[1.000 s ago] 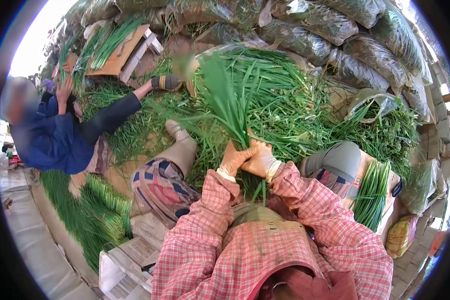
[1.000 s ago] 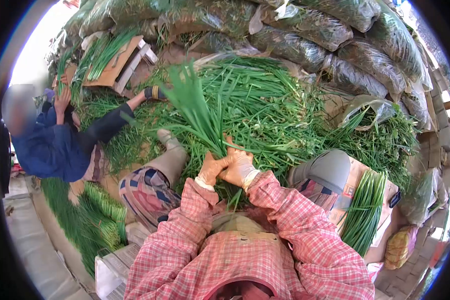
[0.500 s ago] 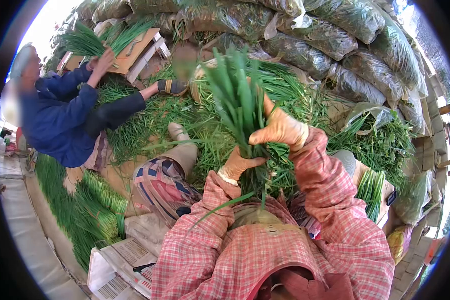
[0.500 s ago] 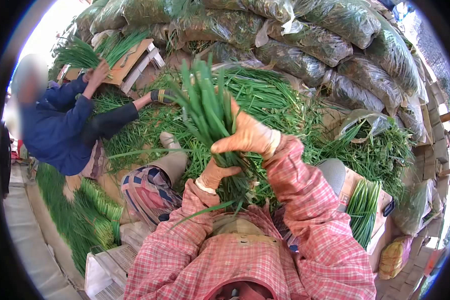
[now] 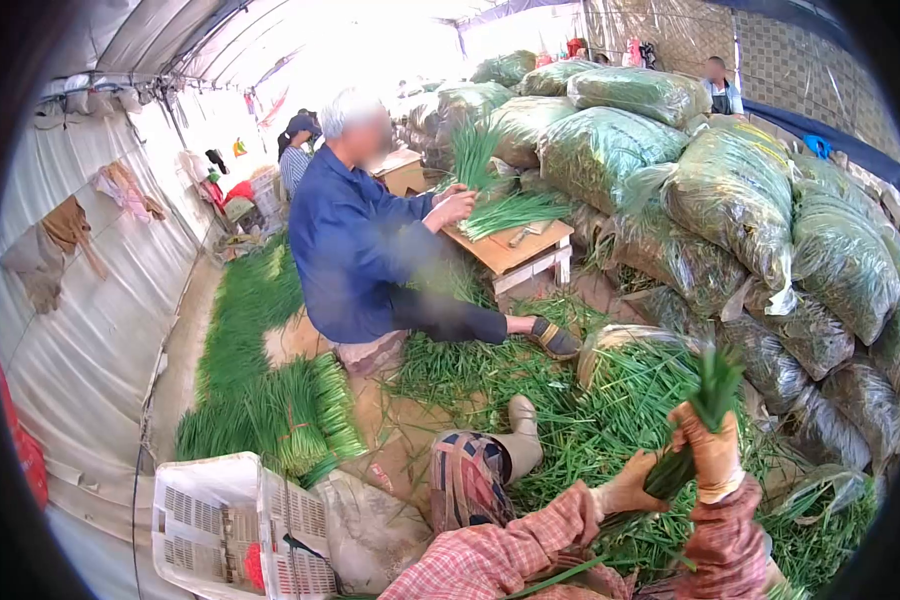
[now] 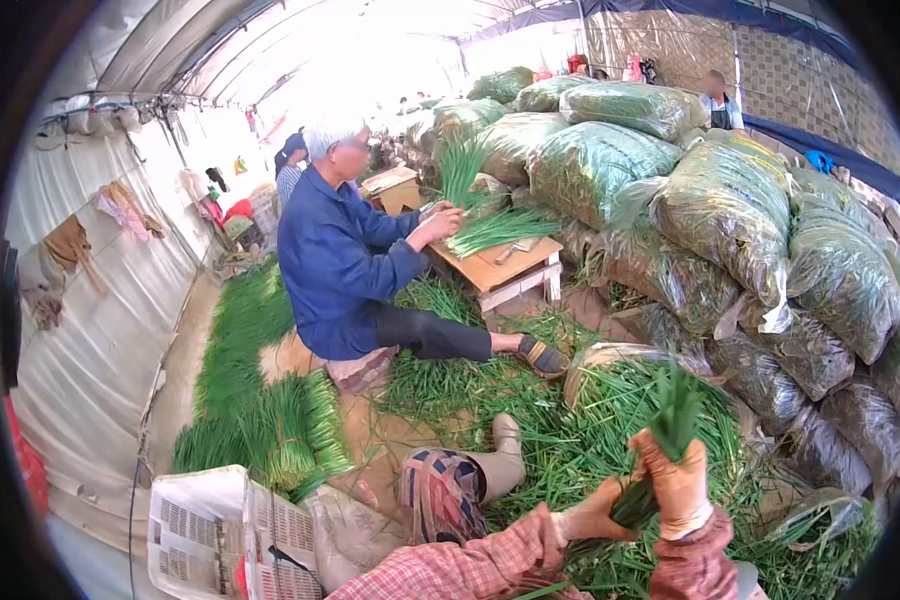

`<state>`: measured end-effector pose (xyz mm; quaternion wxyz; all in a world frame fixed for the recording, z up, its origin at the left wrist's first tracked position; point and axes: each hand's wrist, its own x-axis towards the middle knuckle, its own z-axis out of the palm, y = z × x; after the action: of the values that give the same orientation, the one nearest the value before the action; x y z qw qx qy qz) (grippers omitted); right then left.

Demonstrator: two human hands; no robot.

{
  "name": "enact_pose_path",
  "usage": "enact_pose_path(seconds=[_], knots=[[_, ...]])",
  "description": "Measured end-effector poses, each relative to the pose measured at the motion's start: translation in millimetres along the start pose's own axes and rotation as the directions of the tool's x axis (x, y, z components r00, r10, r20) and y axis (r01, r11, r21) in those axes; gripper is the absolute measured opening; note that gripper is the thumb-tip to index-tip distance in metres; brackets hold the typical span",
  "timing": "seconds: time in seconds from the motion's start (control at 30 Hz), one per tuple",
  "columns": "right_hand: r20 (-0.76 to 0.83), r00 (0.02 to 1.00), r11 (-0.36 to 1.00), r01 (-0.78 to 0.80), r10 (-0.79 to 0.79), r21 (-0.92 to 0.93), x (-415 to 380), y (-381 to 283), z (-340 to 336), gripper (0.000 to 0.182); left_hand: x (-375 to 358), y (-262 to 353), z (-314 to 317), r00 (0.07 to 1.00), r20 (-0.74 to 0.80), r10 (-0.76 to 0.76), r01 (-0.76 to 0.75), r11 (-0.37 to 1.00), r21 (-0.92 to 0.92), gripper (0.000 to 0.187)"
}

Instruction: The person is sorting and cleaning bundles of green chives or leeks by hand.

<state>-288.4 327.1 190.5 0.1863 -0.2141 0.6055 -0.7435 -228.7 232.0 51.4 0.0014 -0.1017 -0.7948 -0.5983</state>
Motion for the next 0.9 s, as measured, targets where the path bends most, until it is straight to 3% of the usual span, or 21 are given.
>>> enact_pose_path(seconds=[0.07, 0.1, 0.13, 0.17, 0.2, 0.23, 0.27, 0.33, 0.4, 0.43, 0.47, 0.53, 0.57, 0.6, 0.63, 0.67, 0.7, 0.77, 0.8, 0.83, 0.9], knots=[[0.074, 0.989, 0.982, 0.14, -0.131, -0.125, -1.5, -45.4, -5.3, 0.017, -12.6, 23.9, -38.3, 0.989, -0.04, 0.142, -0.144, 0.988, -0.058, 0.103], [0.023, 0.986, 0.984, 0.168, -0.167, -0.064, -9.1, -56.5, -6.9, 0.019, -20.2, 19.2, -57.2, 0.964, -0.096, 0.247, -0.256, 0.961, -0.101, 0.106], [-0.011, 0.98, 0.98, 0.197, -0.196, 0.007, -18.7, -65.2, -8.8, 0.02, -33.5, 10.9, -83.1, 0.969, -0.124, 0.213, -0.223, 0.973, -0.068, 0.102], [0.008, 0.968, 0.967, 0.251, -0.251, 0.048, -24.0, -57.2, -13.1, 0.019, -47.4, 8.2, -96.8, 0.963, -0.267, 0.049, -0.123, 0.956, -0.267, 0.098], [0.031, 0.953, 0.95, 0.299, -0.302, 0.086, -28.4, -40.7, -20.5, 0.019, -60.2, -11.0, -113.3, 0.922, -0.386, -0.012, 0.016, 1.0, 0.007, 0.093], [0.248, 0.948, 0.964, 0.142, -0.197, 0.224, -18.7, -9.2, -30.6, 0.02, -68.9, -13.2, -119.4, 0.869, -0.494, -0.011, -0.061, 0.99, -0.13, 0.088], [0.179, 0.984, 1.0, 0.007, -0.008, 0.006, -4.4, 20.8, -31.3, 0.021, -77.3, -10.3, -124.3, 0.83, -0.554, -0.056, -0.148, 0.937, -0.317, 0.085], [0.039, 0.999, 0.998, -0.023, 0.025, -0.05, 11.9, 58.1, -43.1, 0.022, -92.6, -1.4, -132.3, 0.787, -0.612, -0.074, -0.15, 0.94, -0.306, 0.082], [0.014, 0.997, 0.997, 0.077, -0.077, 0.02, 12.8, 2.5, -37.3, 0.023, -107.6, 14.8, -131.3, 0.781, -0.617, -0.099, -0.117, 0.947, -0.3, 0.074], [-0.071, 0.986, 0.988, 0.155, -0.153, 0.022, 4.2, -25.4, -34.4, 0.024, -111.7, 18.5, -127.2, 0.765, -0.638, -0.086, -0.134, 0.948, -0.289, 0.072], [0.096, 0.931, 0.878, 0.293, -0.352, 0.377, 6.8, -24.2, -43.3, 0.024, -113.7, 20.6, -125.1, 0.767, -0.633, -0.101, -0.145, 0.935, -0.324, 0.072], [0.105, 0.99, 0.863, 0.027, -0.092, 0.504, 22.1, 24.5, -54.1, 0.023, -108.8, 24.3, -120.4, 0.764, -0.638, -0.102, -0.201, 0.901, -0.384, 0.072], [0.101, 0.99, 0.995, -0.095, 0.094, 0.002, 43.4, 57.7, -63.3, 0.021, -105.0, 28.2, -117.9, 0.774, -0.629, -0.07, -0.2, 0.916, -0.348, 0.065], [0.02, 0.994, 0.987, -0.104, 0.107, -0.122, 55.1, 90.0, -65.4, 0.016, -101.2, 35.9, -116.1, 0.805, -0.589, -0.071, -0.206, 0.898, -0.389, 0.062], [-0.02, 0.997, 0.99, -0.08, 0.078, -0.119, 65.4, 96.9, -75.6, 0.012, -95.6, 47.6, -113.1, 0.837, -0.542, -0.073, -0.204, 0.878, -0.433, 0.06], [-0.037, 0.999, 0.999, -0.027, 0.026, -0.017, 70.1, 56.2, -64.8, 0.013, -87.5, 58.6, -104.5, 0.87, -0.486, -0.088, -0.191, 0.847, -0.496, 0.057], [0.026, 0.996, 0.996, 0.087, -0.088, 0.014, 79.5, 32.7, -66.1, 0.024, -80.7, 75.6, -92.3, 0.907, -0.414, -0.071, -0.2, 0.795, -0.573, 0.049], [-0.011, 0.988, 0.986, 0.154, -0.155, -0.06, 85.4, -16.3, -57.9, 0.024, -77.2, 88.5, -72.1, 0.996, -0.076, 0.04, -0.084, 0.587, -0.805, 0.042], [-0.005, 0.978, 0.973, 0.21, -0.211, 0.093, 83.6, -31.3, -48.9, 0.022, -74.4, 93.0, -60.0, 0.985, 0.083, 0.153, -0.003, 0.491, -0.871, 0.039], [-0.1, 0.966, 0.959, 0.25, -0.238, 0.131, 71.5, -43.2, -32.7, 0.019, -74.1, 100.2, -39.8, 0.996, 0.089, 0.01, 0.077, 0.411, -0.908, 0.037], [0.098, 0.871, 0.843, 0.491, -0.482, -0.219, 34.4, -42.7, -27.3, 0.023, -75.6, 112.2, -1.3, 0.957, 0.111, -0.267, 0.182, 0.257, -0.949, 0.033]])
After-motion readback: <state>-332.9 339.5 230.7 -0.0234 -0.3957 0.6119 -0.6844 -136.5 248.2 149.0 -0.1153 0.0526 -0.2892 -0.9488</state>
